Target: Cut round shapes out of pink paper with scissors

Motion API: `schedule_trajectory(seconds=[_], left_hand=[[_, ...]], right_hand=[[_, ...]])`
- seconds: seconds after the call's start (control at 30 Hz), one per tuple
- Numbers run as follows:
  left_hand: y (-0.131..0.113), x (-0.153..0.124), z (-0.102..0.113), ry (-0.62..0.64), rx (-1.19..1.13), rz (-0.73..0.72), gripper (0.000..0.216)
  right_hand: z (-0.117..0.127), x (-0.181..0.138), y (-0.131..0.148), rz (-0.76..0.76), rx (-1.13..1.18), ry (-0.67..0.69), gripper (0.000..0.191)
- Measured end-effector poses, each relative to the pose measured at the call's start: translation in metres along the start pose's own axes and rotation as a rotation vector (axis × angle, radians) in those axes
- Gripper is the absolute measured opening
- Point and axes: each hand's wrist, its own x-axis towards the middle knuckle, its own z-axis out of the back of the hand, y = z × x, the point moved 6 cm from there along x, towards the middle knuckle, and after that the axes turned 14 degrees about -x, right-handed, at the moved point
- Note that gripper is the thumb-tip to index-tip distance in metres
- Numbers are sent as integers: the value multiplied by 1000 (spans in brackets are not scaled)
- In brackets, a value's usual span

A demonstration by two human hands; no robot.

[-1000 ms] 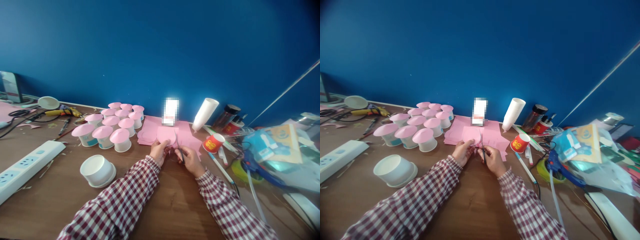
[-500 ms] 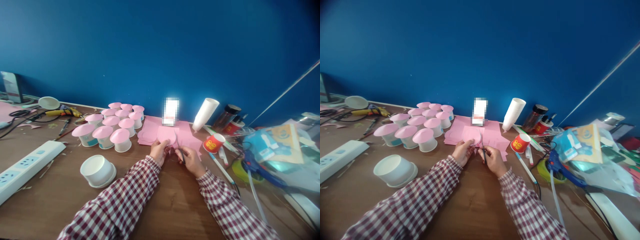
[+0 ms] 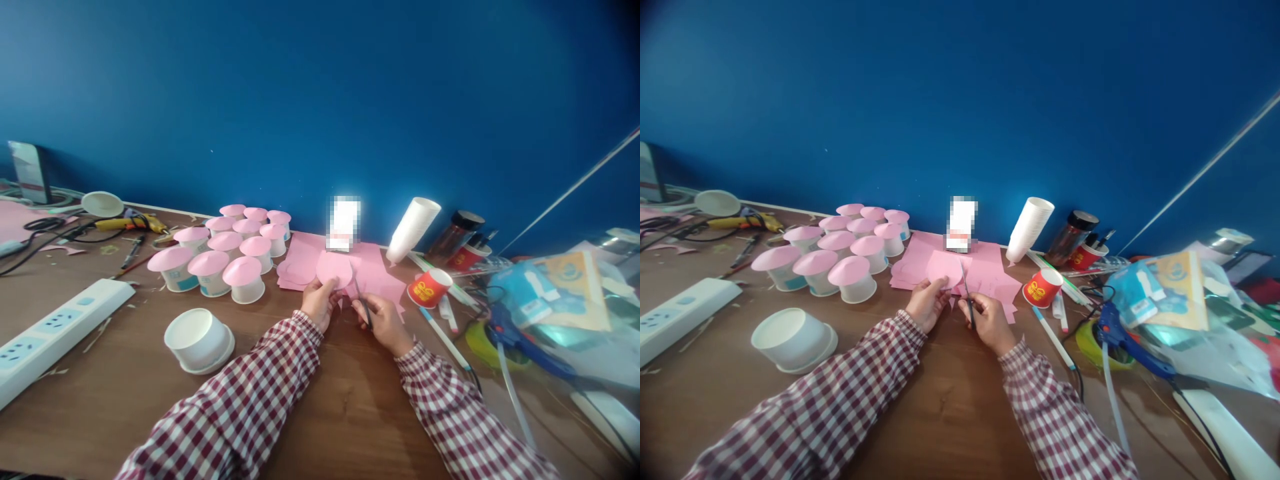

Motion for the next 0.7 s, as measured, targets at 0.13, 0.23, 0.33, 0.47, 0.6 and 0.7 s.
schedule_trajectory(seconds=[0.13,0.23,0.33,0.47,0.6,0.7], left_hand=[[0,-2,-1,-6,18,-5,20],[1,-3,0,-17,35,-3,22],[1,-2,0,-10,48,3,21],[2,-2,-1,6,75,17,21],[3,-3,-2,15,95,38,20],[4,-4,-2,19,104,51,19]], right_hand=[[0,0,-2,-14,4,3,32],[-1,0,-3,-31,31,17,31],[-1,0,-3,-53,65,30,32],[0,2,-4,-78,96,38,32],[1,3,-4,-75,115,37,31],[2,2,-4,-66,116,25,32]])
